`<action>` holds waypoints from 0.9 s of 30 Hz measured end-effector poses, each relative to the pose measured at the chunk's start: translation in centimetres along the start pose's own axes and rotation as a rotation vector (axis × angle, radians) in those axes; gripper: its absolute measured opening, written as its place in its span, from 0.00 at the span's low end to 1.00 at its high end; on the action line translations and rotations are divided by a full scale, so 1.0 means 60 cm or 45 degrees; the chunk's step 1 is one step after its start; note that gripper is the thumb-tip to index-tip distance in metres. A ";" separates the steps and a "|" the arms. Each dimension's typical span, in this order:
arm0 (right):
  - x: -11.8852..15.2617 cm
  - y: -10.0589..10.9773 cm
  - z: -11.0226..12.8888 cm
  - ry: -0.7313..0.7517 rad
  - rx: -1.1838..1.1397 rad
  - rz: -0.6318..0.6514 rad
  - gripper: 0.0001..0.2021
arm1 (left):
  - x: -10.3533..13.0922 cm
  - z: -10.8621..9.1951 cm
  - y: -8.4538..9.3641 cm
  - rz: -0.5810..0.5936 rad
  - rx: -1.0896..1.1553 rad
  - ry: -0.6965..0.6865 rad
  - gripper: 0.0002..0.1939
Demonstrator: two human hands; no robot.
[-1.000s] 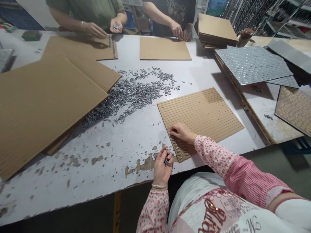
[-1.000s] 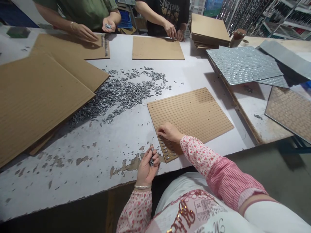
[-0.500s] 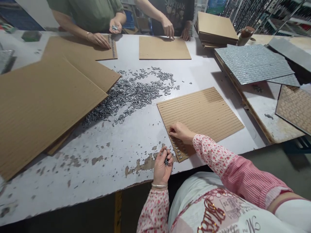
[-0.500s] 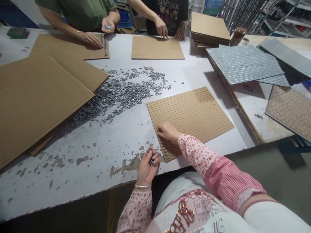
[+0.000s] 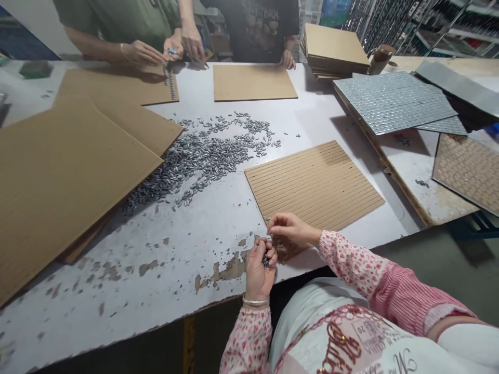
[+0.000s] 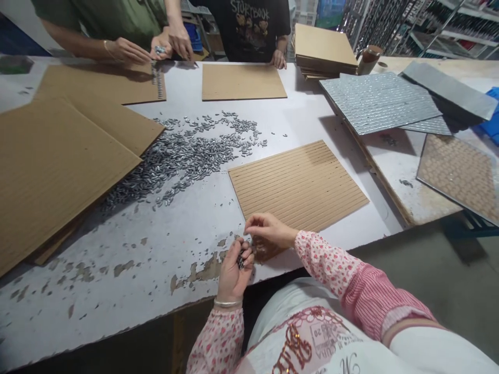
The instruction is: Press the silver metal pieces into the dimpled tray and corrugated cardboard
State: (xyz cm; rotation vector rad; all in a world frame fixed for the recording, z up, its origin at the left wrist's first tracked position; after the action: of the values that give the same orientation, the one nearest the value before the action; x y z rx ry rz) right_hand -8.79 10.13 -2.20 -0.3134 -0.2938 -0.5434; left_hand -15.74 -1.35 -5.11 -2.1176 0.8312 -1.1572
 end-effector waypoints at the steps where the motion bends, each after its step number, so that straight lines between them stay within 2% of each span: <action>1: -0.005 0.017 0.003 0.021 0.008 -0.124 0.11 | -0.001 -0.001 0.002 -0.011 0.011 0.011 0.07; 4: -0.024 0.068 0.017 0.075 0.353 -0.409 0.07 | -0.003 -0.005 0.013 -0.039 0.025 0.032 0.08; 6: -0.037 0.084 0.026 0.116 0.718 -0.435 0.06 | -0.004 -0.006 0.021 -0.047 0.006 0.021 0.09; 9: -0.048 0.085 0.027 0.137 1.043 -0.408 0.06 | -0.004 -0.003 0.029 -0.058 -0.027 0.015 0.09; 12: -0.055 0.077 0.016 0.095 1.200 -0.438 0.05 | -0.006 -0.001 0.030 -0.066 -0.050 0.007 0.08; 17: -0.067 0.071 0.005 0.145 1.462 -0.473 0.03 | -0.010 -0.001 0.030 -0.071 -0.072 0.006 0.10; 20: -0.064 0.070 0.008 0.161 1.450 -0.487 0.04 | -0.009 -0.001 0.028 -0.044 -0.070 -0.005 0.12; 23: -0.044 0.055 0.019 0.181 1.198 -0.430 0.04 | -0.002 0.000 0.020 0.026 -0.078 -0.005 0.13; 27: -0.014 0.006 0.015 0.077 0.666 0.085 0.10 | 0.007 -0.003 0.006 0.110 -0.101 -0.027 0.11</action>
State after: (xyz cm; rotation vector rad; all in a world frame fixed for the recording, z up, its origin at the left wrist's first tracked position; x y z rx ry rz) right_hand -9.44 11.12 -1.72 0.1986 -0.3536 -0.3921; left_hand -15.82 -1.93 -5.09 -2.1316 0.9640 -1.0721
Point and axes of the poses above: each hand's wrist, its own x-axis away from the middle knuckle, its own y-axis out of the back of the hand, z = x × y, the point moved 4 cm from there along -x, towards the middle knuckle, and after that the axes turned 10 degrees about -y, right-handed, at the moved point
